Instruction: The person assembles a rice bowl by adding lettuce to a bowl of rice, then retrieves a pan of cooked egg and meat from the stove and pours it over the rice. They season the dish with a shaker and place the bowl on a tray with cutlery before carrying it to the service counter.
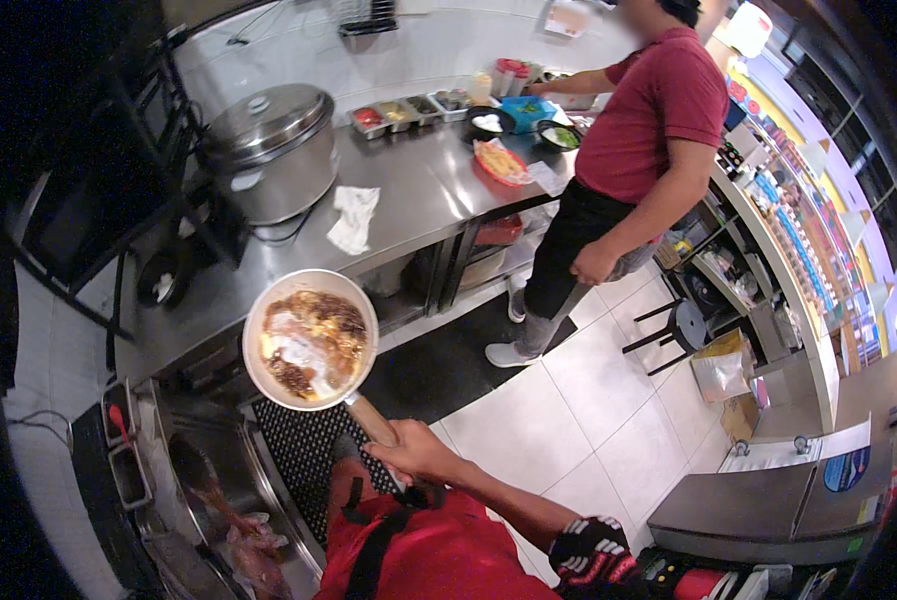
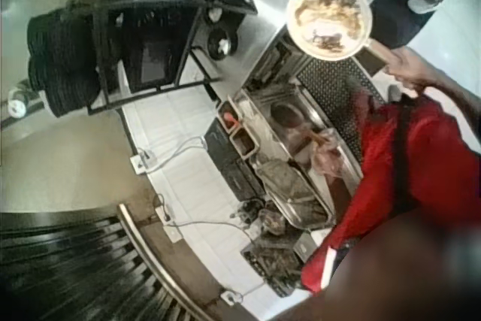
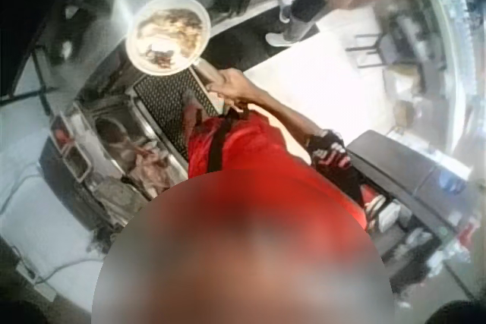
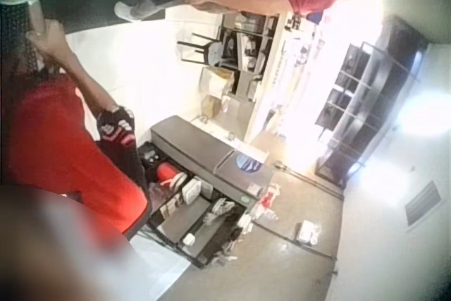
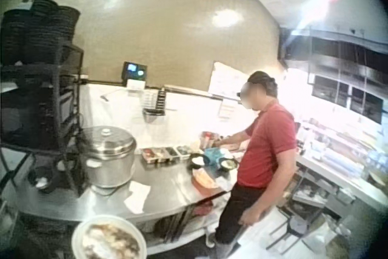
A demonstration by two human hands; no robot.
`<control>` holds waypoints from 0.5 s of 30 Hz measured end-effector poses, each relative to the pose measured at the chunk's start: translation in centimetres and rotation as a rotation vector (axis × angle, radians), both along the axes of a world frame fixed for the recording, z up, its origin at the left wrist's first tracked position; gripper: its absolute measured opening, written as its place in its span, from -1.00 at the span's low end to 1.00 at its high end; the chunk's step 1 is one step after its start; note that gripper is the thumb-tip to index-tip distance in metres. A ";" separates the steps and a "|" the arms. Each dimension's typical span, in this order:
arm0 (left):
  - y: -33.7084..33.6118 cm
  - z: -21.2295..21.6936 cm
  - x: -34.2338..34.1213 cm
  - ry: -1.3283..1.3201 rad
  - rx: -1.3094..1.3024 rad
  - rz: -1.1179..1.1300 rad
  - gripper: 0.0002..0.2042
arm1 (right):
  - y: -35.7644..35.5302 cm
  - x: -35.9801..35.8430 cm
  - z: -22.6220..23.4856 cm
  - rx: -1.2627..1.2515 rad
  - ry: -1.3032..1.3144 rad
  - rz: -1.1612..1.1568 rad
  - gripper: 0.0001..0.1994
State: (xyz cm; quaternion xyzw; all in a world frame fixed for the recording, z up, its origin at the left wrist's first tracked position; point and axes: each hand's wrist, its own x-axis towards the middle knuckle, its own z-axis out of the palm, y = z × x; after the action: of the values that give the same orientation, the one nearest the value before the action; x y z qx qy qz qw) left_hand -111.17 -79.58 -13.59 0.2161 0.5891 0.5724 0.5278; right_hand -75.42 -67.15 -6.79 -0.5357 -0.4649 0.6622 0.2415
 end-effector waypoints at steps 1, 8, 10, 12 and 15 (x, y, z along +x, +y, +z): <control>1.6 0.2 0.8 -0.007 0.030 -0.053 -0.87 | 0.0 1.7 -0.2 -0.047 -0.063 -0.047 -0.70; 14.2 0.4 8.5 0.015 -0.041 -0.158 -0.90 | 0.9 10.7 -1.4 -0.090 0.027 -0.324 -0.70; 19.3 -0.4 12.0 0.202 -0.010 -0.189 -0.92 | 2.3 13.4 -2.0 -0.127 -0.010 -0.361 -0.69; 23.8 -1.1 15.5 0.362 -0.026 -0.198 -0.91 | 3.6 15.3 -2.4 -0.111 -0.014 -0.418 -0.68; 29.4 -1.8 19.8 0.472 0.070 -0.245 -0.78 | 4.6 16.8 -2.8 -0.146 -0.098 -0.477 -0.67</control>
State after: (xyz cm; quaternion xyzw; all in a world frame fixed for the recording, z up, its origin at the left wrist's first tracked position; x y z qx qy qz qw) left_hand -91.42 -50.15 -15.43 0.4316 0.6452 0.4580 0.4333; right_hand -58.67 -62.56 -9.58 -0.6779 -0.2873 0.5914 0.3288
